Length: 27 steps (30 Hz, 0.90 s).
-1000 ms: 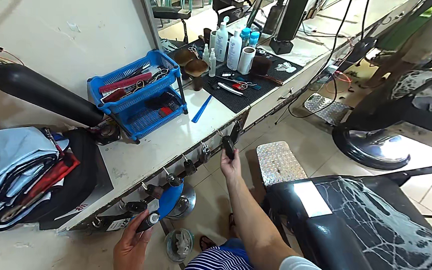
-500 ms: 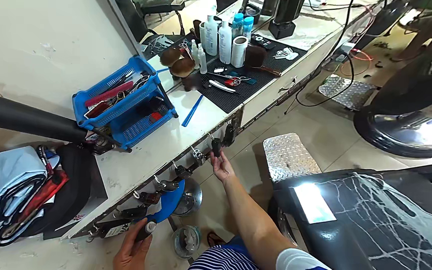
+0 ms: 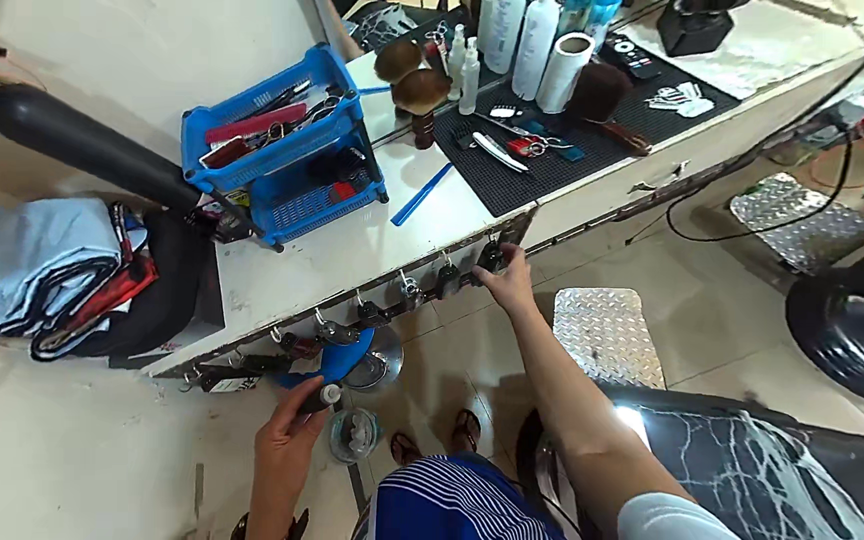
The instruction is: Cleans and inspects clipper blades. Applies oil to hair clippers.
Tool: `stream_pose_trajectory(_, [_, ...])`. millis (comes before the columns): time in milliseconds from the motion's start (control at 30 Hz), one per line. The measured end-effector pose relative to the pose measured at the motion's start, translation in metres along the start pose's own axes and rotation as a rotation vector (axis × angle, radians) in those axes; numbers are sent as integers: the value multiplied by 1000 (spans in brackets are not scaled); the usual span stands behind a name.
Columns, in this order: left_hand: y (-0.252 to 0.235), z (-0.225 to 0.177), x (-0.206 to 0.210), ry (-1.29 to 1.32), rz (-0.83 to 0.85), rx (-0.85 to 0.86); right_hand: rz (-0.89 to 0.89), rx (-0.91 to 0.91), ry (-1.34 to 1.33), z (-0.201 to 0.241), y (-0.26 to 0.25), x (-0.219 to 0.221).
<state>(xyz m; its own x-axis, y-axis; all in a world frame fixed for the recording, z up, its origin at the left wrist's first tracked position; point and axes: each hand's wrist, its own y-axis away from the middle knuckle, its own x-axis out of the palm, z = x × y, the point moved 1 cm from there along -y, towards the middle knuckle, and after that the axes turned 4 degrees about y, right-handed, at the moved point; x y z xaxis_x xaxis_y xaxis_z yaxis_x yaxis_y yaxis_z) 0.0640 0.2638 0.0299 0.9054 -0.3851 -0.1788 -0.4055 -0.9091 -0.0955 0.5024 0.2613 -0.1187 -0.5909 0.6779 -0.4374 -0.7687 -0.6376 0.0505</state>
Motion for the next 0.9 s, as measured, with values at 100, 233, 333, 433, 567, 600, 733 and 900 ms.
stream_pose_trajectory(100, [-1,1,9,48,-1,5,123,-44,113,-5,-7,-4])
stream_pose_trajectory(233, [-18,1,17,55,-89,-2,286,-53,262,-9,0,-28])
stream_pose_trajectory(333, [-56,-4,22,-27,-124,62,417,-39,372,3,1,-65])
stream_pose_trajectory(433, [-109,-6,27,-139,-166,25,536,-26,485,32,-6,-104])
stream_pose_trajectory(567, [-172,11,31,-238,-177,69,719,-83,748,83,-27,-129])
stream_pose_trajectory(600, [-182,15,30,-285,-183,56,739,-109,793,96,-31,-130])
stream_pose_trajectory(733, [-200,31,26,-380,-167,20,734,-153,852,131,-42,-128])
stream_pose_trajectory(900, [-190,33,23,-332,-233,86,731,-272,828,166,-35,-131])
